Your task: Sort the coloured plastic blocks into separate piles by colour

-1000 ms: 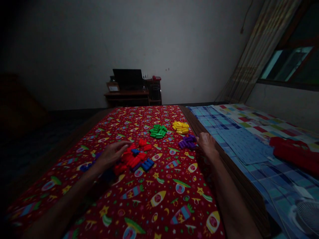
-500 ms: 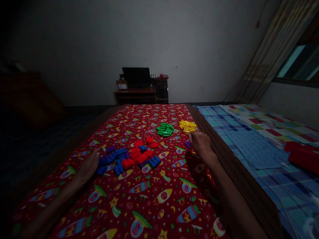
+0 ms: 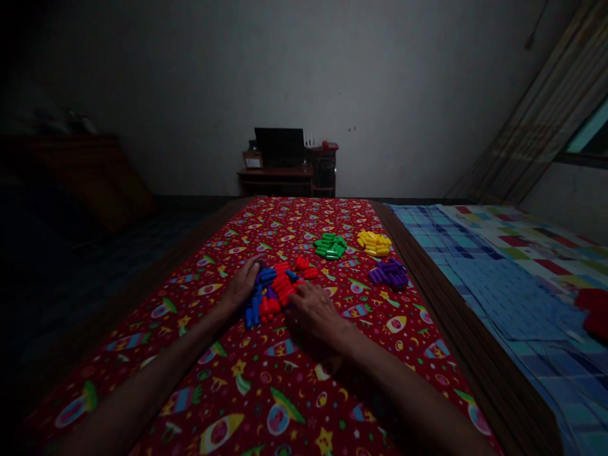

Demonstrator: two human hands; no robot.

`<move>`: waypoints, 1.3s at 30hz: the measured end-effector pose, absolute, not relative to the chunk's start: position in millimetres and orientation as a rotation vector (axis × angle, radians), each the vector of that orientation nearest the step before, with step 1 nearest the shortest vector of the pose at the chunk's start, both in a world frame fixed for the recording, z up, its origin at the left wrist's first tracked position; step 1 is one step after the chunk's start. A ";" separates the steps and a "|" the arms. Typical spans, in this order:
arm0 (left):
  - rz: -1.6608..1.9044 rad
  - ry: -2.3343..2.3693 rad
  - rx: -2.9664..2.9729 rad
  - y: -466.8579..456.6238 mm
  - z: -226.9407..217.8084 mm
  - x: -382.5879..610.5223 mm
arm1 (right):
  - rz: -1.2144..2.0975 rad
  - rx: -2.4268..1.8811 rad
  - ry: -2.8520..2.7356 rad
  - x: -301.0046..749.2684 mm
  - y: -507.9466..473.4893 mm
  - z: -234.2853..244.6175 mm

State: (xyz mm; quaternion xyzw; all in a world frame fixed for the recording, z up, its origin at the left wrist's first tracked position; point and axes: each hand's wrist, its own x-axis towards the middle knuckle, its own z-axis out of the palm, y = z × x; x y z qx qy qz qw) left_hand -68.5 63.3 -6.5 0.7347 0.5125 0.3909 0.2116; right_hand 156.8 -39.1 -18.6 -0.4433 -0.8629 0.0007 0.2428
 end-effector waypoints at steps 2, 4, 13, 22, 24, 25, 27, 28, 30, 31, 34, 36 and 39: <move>1.163 1.477 2.039 77.1 -5.2 -68.6 | -0.096 -1.223 -2.354 150.2 -37.4 -34.0; 1.160 1.518 2.027 92.9 -6.4 -73.1 | -0.164 -1.219 -2.322 147.2 -36.4 -46.0; 0.795 1.269 1.985 113.9 -16.9 -97.4 | 0.374 -1.256 -2.112 158.8 -17.6 -3.0; 0.531 1.470 2.026 114.7 -4.6 -99.1 | 0.143 -1.731 -1.894 248.1 1.5 42.8; 0.499 1.479 1.989 115.2 -3.3 -99.5 | -0.011 -1.947 -1.817 272.3 -5.2 51.7; 0.495 1.479 1.964 115.7 -3.1 -100.2 | -0.057 -2.046 -1.772 283.2 -9.0 55.5; 0.506 1.457 1.912 117.2 -2.9 -102.9 | -0.071 -2.220 -1.719 301.7 -15.8 60.7; 0.503 1.434 1.885 118.0 -2.7 -104.8 | -0.053 -2.297 -1.712 308.9 -18.2 62.0; 0.485 1.375 1.837 118.8 -0.8 -109.1 | -0.007 -2.432 -1.711 319.0 -20.9 62.1; 0.470 1.339 1.820 118.6 1.0 -111.0 | 0.005 -2.490 -1.710 321.8 -21.3 61.2; 0.410 1.260 1.814 113.9 10.2 -113.6 | 0.002 -2.620 -1.693 323.7 -20.7 57.2; 0.381 1.221 1.819 107.9 18.3 -112.9 | -0.018 -2.655 -1.682 321.9 -20.4 55.9; 0.356 1.171 1.793 97.7 30.0 -110.9 | -0.080 -2.640 -1.654 318.1 -21.5 58.7</move>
